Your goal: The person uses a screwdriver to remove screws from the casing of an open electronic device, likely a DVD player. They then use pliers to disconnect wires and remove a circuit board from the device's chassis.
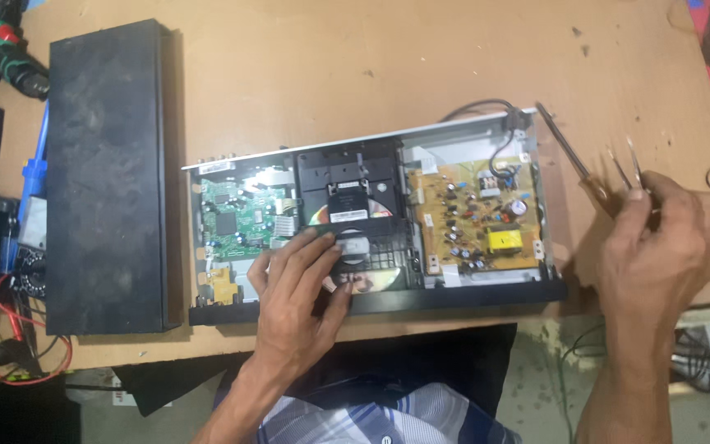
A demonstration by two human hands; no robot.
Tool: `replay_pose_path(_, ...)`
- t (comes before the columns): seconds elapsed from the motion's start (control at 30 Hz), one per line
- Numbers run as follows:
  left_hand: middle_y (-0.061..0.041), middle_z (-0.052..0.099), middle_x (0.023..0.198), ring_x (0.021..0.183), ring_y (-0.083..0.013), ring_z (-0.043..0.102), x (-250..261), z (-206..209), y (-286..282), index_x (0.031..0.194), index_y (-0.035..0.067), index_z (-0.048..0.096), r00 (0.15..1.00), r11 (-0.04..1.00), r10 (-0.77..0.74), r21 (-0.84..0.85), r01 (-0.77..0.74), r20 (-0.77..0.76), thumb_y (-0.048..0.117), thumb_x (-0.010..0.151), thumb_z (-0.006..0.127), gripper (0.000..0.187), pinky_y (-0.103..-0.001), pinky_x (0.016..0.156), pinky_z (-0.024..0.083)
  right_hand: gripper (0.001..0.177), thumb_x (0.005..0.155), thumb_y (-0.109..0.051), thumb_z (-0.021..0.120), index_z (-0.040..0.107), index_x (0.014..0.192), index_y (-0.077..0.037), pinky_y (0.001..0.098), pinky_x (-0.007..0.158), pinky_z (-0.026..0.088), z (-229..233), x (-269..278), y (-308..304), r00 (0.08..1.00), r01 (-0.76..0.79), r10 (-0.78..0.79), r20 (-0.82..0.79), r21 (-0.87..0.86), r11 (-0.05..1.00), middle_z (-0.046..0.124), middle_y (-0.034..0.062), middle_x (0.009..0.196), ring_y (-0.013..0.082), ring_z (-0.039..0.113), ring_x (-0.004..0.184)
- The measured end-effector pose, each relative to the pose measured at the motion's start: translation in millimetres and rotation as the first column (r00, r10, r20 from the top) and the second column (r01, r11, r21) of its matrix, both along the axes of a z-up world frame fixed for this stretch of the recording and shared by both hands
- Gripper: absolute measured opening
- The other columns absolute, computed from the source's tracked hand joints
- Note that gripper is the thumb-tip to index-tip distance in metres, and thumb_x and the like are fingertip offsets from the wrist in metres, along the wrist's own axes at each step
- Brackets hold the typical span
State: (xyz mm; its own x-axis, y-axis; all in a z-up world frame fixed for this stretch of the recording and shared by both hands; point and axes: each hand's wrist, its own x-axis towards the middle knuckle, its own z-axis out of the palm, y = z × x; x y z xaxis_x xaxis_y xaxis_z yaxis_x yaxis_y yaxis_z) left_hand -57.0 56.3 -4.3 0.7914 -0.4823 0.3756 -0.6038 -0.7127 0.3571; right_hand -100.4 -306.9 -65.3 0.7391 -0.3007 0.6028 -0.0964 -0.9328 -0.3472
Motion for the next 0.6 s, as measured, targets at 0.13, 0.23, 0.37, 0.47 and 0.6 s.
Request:
replay_pose_path(0.13, -0.01, 0.07, 0.125, 0.123, -0.0311, 0.065, -11, -11, 16, 0.117, 0.007, 0.066, 0.99, 0.994, 0.11, -0.017, -0.109, 0.092, 0.014, 0.092, 0.071, 0.027, -0.044, 0.099, 0.033, 0.026, 0.112, 0.005, 0.074, 0.083, 0.135, 0.011, 0.0509, 0.103, 0.041, -20, 30, -24, 0.995, -0.033, 0.026, -0.099, -0.079, 0.996, 0.064, 0.0281, 0.114, 0.044, 0.055, 0.11)
replay_pose_path(0.23, -0.012, 0.071, 0.12, 0.118, -0.0306, 0.065, -12, -14, 25, 0.115, 0.002, 0.068, 0.977, 0.985, 0.164, -0.079, -0.154, 0.136, 0.013, 0.092, 0.07, 0.026, -0.041, 0.097, 0.035, 0.016, 0.116, 0.01, 0.084, 0.078, 0.131, 0.013, 0.0491, 0.095, 0.046, -12, 30, -19, 0.996, -0.074, 0.082, 0.032, -0.202, 0.977, 0.057, 0.0268, 0.117, 0.038, 0.056, 0.11)
replay_pose_path(0.37, -0.015, 0.072, 0.116, 0.115, -0.032, 0.065, -13, -22, 26, 0.114, 0.001, 0.068, 0.964, 0.974, 0.212, -0.111, -0.196, 0.161, 0.014, 0.094, 0.069, 0.024, -0.042, 0.099, 0.042, 0.024, 0.113, -0.014, 0.085, 0.081, 0.131, 0.0, 0.0528, 0.107, 0.04, -27, 3, -10, 0.981, -0.023, -0.008, -0.196, -0.154, 0.988, 0.057, 0.0217, 0.116, 0.0408, 0.056, 0.118)
replay_pose_path(0.47, -0.012, 0.072, 0.113, 0.109, -0.031, 0.067, -8, -20, 20, 0.11, 0.003, 0.067, 0.945, 0.966, 0.234, -0.161, -0.2, 0.228, 0.01, 0.097, 0.064, 0.015, -0.041, 0.094, 0.042, 0.028, 0.123, -0.018, 0.077, 0.077, 0.134, 0.007, 0.0494, 0.083, 0.053, -38, 2, -18, 0.963, -0.011, -0.023, -0.268, -0.123, 0.992, 0.05, 0.0188, 0.117, 0.0336, 0.048, 0.113)
replay_pose_path(0.6, -0.013, 0.071, 0.104, 0.102, -0.0297, 0.067, -13, -14, 29, 0.102, 0.001, 0.067, 0.949, 0.946, 0.22, -0.285, -0.152, 0.225, 0.005, 0.094, 0.063, 0.01, -0.039, 0.091, 0.042, 0.025, 0.13, -0.018, 0.059, 0.064, 0.143, 0.003, 0.044, 0.07, 0.045, -58, -4, -34, 0.974, -0.021, 0.084, -0.209, 0.286, 0.958, 0.063, 0.0231, 0.115, 0.034, 0.058, 0.087)
